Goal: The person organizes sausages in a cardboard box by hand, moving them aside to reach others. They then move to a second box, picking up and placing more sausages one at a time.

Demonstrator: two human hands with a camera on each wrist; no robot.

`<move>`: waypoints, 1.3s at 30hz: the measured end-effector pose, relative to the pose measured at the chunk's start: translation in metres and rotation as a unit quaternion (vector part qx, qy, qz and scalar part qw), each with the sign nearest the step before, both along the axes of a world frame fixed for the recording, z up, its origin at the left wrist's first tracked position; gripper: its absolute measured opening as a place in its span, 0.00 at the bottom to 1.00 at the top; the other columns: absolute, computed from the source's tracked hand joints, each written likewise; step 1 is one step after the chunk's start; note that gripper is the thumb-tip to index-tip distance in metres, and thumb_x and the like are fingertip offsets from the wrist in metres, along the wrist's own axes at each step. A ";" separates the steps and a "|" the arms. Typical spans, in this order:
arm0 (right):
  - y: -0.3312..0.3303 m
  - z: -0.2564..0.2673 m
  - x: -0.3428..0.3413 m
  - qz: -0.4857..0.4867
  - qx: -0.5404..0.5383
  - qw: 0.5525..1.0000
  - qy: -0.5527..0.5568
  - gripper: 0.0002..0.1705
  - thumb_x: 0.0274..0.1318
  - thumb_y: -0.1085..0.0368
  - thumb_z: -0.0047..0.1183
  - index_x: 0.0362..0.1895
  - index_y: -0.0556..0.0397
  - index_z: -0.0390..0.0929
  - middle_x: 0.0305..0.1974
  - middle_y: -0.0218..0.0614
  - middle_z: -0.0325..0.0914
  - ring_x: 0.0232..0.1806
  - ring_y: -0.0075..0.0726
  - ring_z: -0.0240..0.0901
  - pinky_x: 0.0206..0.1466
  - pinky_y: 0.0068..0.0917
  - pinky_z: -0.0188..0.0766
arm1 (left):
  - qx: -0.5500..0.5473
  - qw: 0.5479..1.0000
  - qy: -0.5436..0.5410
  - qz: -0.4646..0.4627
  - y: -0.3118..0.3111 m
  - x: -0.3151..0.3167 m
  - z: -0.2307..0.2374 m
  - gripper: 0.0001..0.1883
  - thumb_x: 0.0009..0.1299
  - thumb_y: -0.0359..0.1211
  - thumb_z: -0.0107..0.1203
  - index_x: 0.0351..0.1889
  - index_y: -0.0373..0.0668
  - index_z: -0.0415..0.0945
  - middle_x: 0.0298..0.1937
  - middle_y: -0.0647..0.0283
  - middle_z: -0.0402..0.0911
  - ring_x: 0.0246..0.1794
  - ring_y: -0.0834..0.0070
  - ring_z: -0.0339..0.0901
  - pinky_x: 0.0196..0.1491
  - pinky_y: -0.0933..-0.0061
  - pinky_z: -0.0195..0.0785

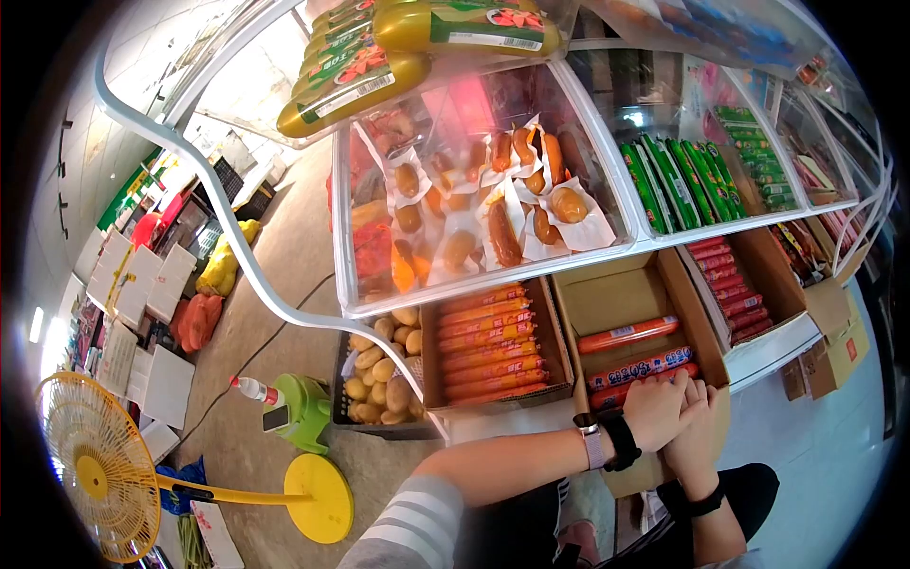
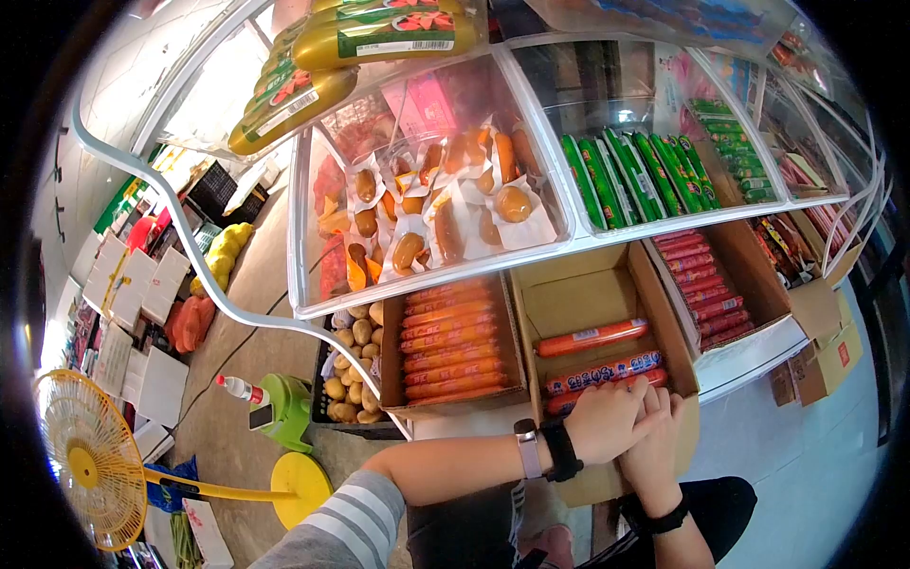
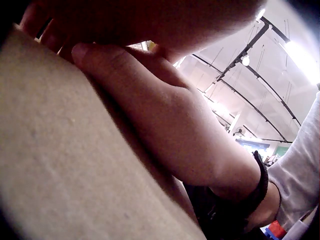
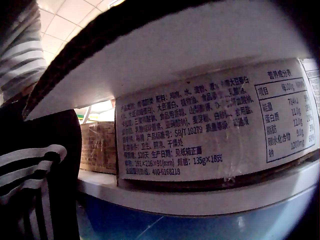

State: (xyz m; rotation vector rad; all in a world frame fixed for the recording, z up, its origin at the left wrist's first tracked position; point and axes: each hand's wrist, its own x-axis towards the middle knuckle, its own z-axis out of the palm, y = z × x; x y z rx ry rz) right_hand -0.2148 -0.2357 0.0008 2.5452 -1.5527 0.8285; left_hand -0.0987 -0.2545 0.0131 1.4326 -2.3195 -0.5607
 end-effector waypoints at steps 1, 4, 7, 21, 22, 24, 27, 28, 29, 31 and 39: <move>0.000 0.000 0.000 0.000 0.000 1.000 0.000 0.17 0.50 0.61 0.51 0.44 0.55 0.75 0.40 0.40 0.72 0.43 0.48 0.65 0.51 0.44 0.57 | 0.002 1.000 -0.001 0.001 0.000 0.000 0.000 0.24 0.71 0.49 0.47 0.46 0.35 0.65 0.36 0.48 0.80 0.37 0.55 0.80 0.38 0.57 0.73; 0.000 -0.001 -0.001 0.005 0.006 1.000 -0.003 0.18 0.50 0.61 0.51 0.45 0.55 0.75 0.40 0.40 0.72 0.44 0.48 0.65 0.50 0.44 0.57 | 0.001 1.000 -0.001 0.006 0.001 -0.001 0.002 0.23 0.71 0.49 0.47 0.46 0.36 0.66 0.36 0.48 0.80 0.37 0.55 0.80 0.38 0.57 0.73; 0.000 0.000 -0.002 0.001 0.017 1.000 0.002 0.19 0.49 0.61 0.51 0.46 0.55 0.75 0.42 0.40 0.72 0.46 0.48 0.65 0.52 0.45 0.57 | 0.004 1.000 -0.014 0.006 0.003 0.001 0.008 0.23 0.71 0.49 0.47 0.46 0.36 0.66 0.37 0.48 0.80 0.37 0.54 0.81 0.38 0.56 0.73; 0.002 -0.005 -0.009 0.023 0.036 0.999 -0.029 0.21 0.51 0.60 0.51 0.50 0.52 0.75 0.50 0.39 0.74 0.52 0.44 0.67 0.59 0.47 0.57 | 0.081 0.996 0.037 -0.017 -0.002 0.009 0.026 0.25 0.73 0.51 0.47 0.44 0.33 0.68 0.35 0.42 0.80 0.39 0.46 0.78 0.43 0.51 0.70; 0.002 -0.002 -0.009 0.021 0.038 0.999 -0.029 0.21 0.51 0.60 0.51 0.50 0.52 0.75 0.50 0.39 0.74 0.52 0.44 0.67 0.59 0.47 0.57 | 0.084 0.996 0.037 -0.019 -0.003 0.010 0.027 0.25 0.73 0.51 0.47 0.44 0.33 0.68 0.35 0.42 0.80 0.39 0.46 0.78 0.43 0.51 0.70; 0.004 0.004 -0.010 0.033 0.053 0.998 -0.017 0.20 0.52 0.59 0.51 0.49 0.53 0.74 0.50 0.38 0.73 0.51 0.44 0.67 0.61 0.46 0.57 | 0.079 0.995 0.049 -0.027 -0.003 0.014 0.031 0.27 0.73 0.52 0.46 0.42 0.32 0.70 0.35 0.40 0.79 0.40 0.45 0.78 0.44 0.50 0.69; 0.010 0.019 -0.017 0.041 0.104 0.993 -0.026 0.21 0.50 0.59 0.55 0.49 0.51 0.74 0.52 0.37 0.72 0.55 0.44 0.65 0.63 0.45 0.57 | 0.130 0.991 0.004 -0.025 -0.004 0.021 0.048 0.29 0.72 0.55 0.46 0.40 0.32 0.72 0.36 0.38 0.79 0.41 0.43 0.77 0.44 0.48 0.68; 0.011 0.028 -0.025 0.039 0.107 0.993 -0.019 0.21 0.50 0.59 0.55 0.49 0.51 0.74 0.52 0.37 0.72 0.55 0.44 0.65 0.63 0.45 0.57 | 0.132 0.991 0.011 -0.028 -0.004 0.023 0.050 0.29 0.72 0.55 0.46 0.40 0.32 0.72 0.36 0.38 0.79 0.41 0.43 0.77 0.44 0.48 0.68; 0.012 0.040 -0.035 0.081 0.120 0.990 -0.003 0.22 0.47 0.60 0.57 0.49 0.51 0.74 0.52 0.37 0.71 0.57 0.45 0.64 0.65 0.45 0.57 | 0.153 0.987 0.000 -0.046 -0.003 0.026 0.050 0.31 0.71 0.57 0.45 0.40 0.31 0.73 0.36 0.38 0.79 0.42 0.43 0.77 0.44 0.48 0.68; 0.016 0.058 -0.052 0.119 0.154 0.981 -0.018 0.25 0.43 0.63 0.62 0.49 0.49 0.74 0.53 0.39 0.70 0.62 0.49 0.61 0.66 0.46 0.57 | 0.155 0.982 -0.063 -0.092 0.000 0.023 0.046 0.30 0.67 0.56 0.52 0.41 0.32 0.73 0.36 0.42 0.80 0.40 0.47 0.79 0.42 0.52 0.71; 0.006 0.063 -0.088 0.030 0.126 0.990 -0.062 0.18 0.50 0.67 0.60 0.47 0.51 0.77 0.50 0.39 0.72 0.57 0.49 0.66 0.61 0.41 0.63 | -0.097 0.975 -0.197 -0.043 0.032 -0.004 0.005 0.17 0.51 0.33 0.61 0.37 0.38 0.71 0.33 0.60 0.77 0.35 0.66 0.77 0.34 0.66 0.69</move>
